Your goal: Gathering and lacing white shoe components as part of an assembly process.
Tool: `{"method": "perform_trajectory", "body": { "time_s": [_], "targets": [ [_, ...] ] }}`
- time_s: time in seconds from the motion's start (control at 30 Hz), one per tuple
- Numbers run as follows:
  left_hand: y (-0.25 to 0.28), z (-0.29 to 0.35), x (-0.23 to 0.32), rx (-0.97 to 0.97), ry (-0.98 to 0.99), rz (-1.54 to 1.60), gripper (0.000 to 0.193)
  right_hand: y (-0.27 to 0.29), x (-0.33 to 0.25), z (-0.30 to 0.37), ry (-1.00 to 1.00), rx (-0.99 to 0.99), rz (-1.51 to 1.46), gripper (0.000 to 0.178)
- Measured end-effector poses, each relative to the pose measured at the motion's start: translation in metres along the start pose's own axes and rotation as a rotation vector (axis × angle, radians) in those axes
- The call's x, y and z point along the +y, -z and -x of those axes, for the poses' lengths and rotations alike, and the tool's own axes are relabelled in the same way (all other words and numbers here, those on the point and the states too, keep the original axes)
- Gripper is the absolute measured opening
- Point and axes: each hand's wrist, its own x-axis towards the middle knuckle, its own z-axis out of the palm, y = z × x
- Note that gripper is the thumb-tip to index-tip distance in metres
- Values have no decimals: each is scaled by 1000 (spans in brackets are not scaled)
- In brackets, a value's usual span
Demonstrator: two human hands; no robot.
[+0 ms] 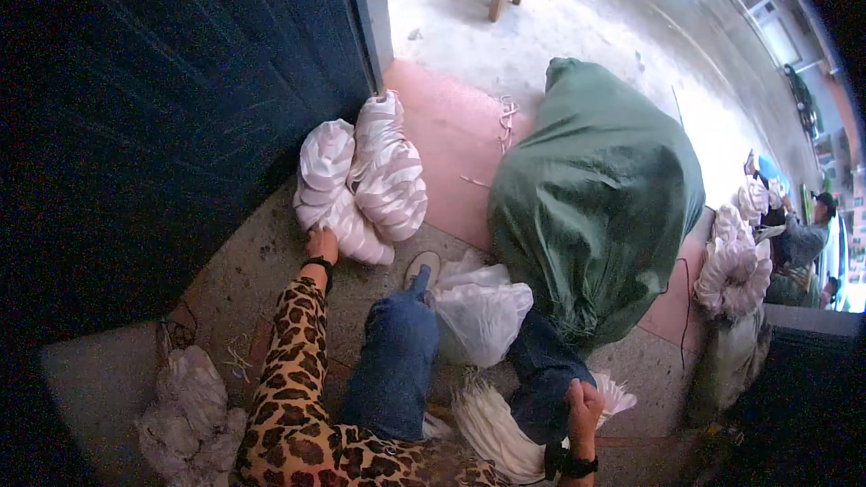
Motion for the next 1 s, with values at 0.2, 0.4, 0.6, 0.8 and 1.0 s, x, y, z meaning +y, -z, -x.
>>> {"method": "perform_trajectory", "body": {
  "time_s": [0.2, 0.4, 0.6, 0.8, 1.0],
  "targets": [
    [-13, -15, 37, 93, -33, 76, 22, 1, 8, -23, -45, -7, -175, 36],
    [115, -65, 11, 232, -414, -44, 20, 5, 22, -52, -203, -54, -435, 34],
    [281, 19, 148, -332, -262, 1200, 15, -21, -9, -90, -194, -164, -613, 21],
    [417, 91, 195, -422, -373, 1416, 14, -73, -57, -144, -171, -320, -599, 45],
    [471, 161, 194, -568, -567, 1352, 19, -84, -60, -212, -232, -284, -556, 73]
  ]
}}
